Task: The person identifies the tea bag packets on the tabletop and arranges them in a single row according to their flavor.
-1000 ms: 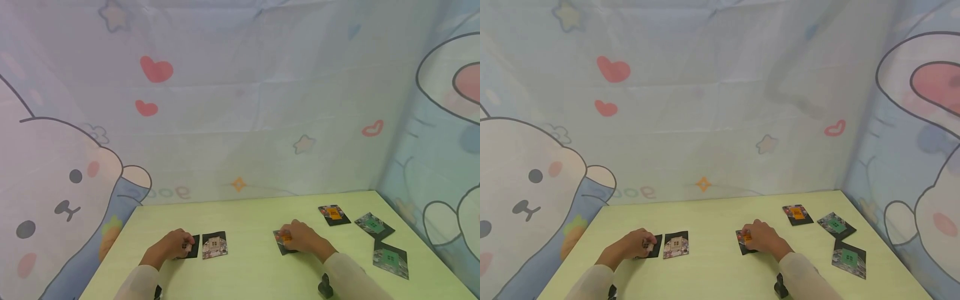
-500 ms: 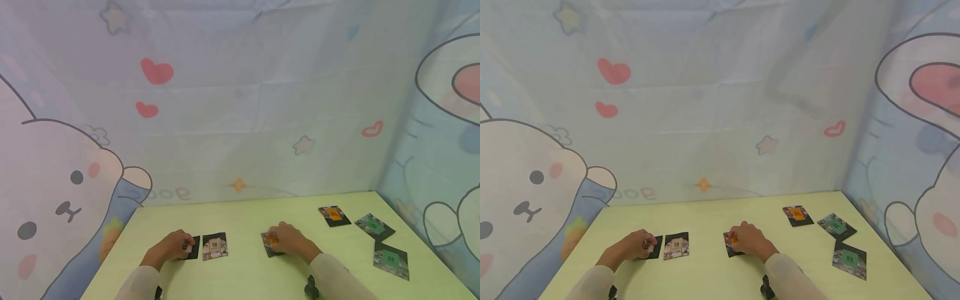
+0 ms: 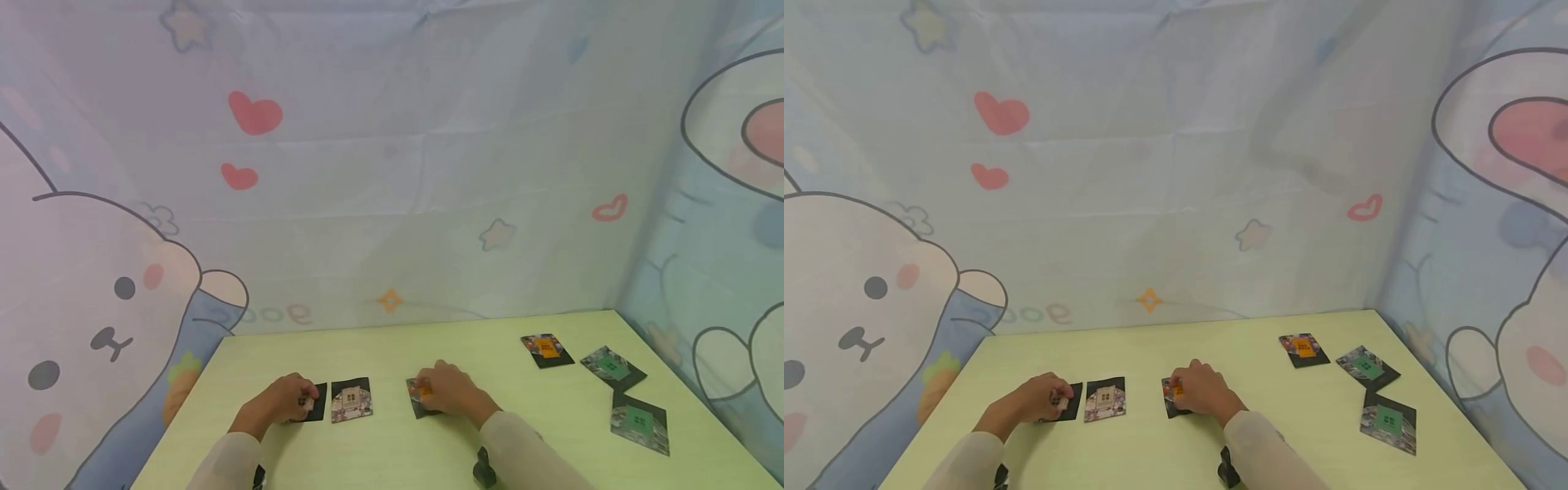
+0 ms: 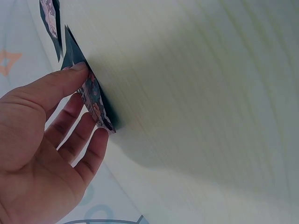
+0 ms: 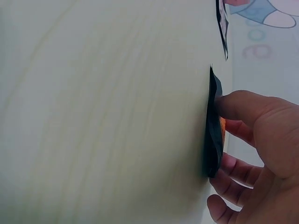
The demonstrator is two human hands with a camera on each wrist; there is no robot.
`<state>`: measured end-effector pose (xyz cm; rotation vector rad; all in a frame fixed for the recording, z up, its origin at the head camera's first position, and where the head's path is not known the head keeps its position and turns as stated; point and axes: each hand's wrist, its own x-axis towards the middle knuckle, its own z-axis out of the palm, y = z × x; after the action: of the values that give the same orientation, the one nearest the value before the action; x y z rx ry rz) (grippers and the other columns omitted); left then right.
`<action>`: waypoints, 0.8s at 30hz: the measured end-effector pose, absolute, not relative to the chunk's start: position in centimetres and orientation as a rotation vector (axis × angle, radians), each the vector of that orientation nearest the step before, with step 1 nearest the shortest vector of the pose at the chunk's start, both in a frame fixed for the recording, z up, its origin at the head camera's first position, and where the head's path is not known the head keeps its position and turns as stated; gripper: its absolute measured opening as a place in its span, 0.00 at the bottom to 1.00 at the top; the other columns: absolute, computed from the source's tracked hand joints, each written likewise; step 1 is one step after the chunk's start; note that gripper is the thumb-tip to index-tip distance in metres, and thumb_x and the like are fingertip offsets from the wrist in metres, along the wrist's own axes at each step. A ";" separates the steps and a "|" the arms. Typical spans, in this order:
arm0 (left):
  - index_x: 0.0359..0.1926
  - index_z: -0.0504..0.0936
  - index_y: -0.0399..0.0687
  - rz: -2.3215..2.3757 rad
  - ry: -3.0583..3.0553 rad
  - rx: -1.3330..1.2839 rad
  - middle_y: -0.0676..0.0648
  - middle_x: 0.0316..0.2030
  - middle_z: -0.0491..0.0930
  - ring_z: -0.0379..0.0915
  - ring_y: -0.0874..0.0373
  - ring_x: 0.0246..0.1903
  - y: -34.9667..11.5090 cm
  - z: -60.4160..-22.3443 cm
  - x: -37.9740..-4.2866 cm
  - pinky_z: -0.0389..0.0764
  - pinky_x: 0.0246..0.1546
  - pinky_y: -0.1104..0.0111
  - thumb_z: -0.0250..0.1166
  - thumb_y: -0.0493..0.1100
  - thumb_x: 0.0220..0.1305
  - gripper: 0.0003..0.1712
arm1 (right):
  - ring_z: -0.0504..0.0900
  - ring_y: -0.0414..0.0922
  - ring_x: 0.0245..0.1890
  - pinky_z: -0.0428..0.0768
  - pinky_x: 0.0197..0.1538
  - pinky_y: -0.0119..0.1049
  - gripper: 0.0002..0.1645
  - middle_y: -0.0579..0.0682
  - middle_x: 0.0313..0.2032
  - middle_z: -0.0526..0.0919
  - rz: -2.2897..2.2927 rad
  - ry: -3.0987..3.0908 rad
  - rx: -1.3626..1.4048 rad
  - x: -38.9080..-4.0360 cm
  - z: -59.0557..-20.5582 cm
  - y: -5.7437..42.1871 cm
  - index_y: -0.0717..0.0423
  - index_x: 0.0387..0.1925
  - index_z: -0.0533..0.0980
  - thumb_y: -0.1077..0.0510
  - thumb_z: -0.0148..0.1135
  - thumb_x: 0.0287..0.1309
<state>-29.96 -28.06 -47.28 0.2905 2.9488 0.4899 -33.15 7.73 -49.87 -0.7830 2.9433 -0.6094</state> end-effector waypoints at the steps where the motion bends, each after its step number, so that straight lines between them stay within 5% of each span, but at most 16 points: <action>1: 0.40 0.85 0.55 0.490 2.949 0.289 0.49 0.46 0.79 0.72 0.56 0.41 -28.1 -47.3 -29.9 0.77 0.47 0.55 0.73 0.33 0.58 0.13 | 0.68 0.45 0.32 0.66 0.30 0.37 0.17 0.49 0.35 0.73 -0.608 2.945 -0.785 -33.1 -49.8 7.5 0.46 0.48 0.83 0.52 0.70 0.54; 24: 0.40 0.85 0.53 0.488 2.951 0.281 0.47 0.48 0.79 0.75 0.52 0.46 -27.9 -47.0 -29.7 0.77 0.51 0.52 0.73 0.31 0.56 0.15 | 0.68 0.44 0.31 0.67 0.28 0.37 0.17 0.48 0.34 0.73 -0.585 2.973 -0.749 -32.6 -49.2 2.5 0.45 0.47 0.83 0.53 0.71 0.53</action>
<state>-29.71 -27.91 -47.04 0.2806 2.9512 0.4878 -32.57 2.46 -49.15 -0.7490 2.9734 -0.5850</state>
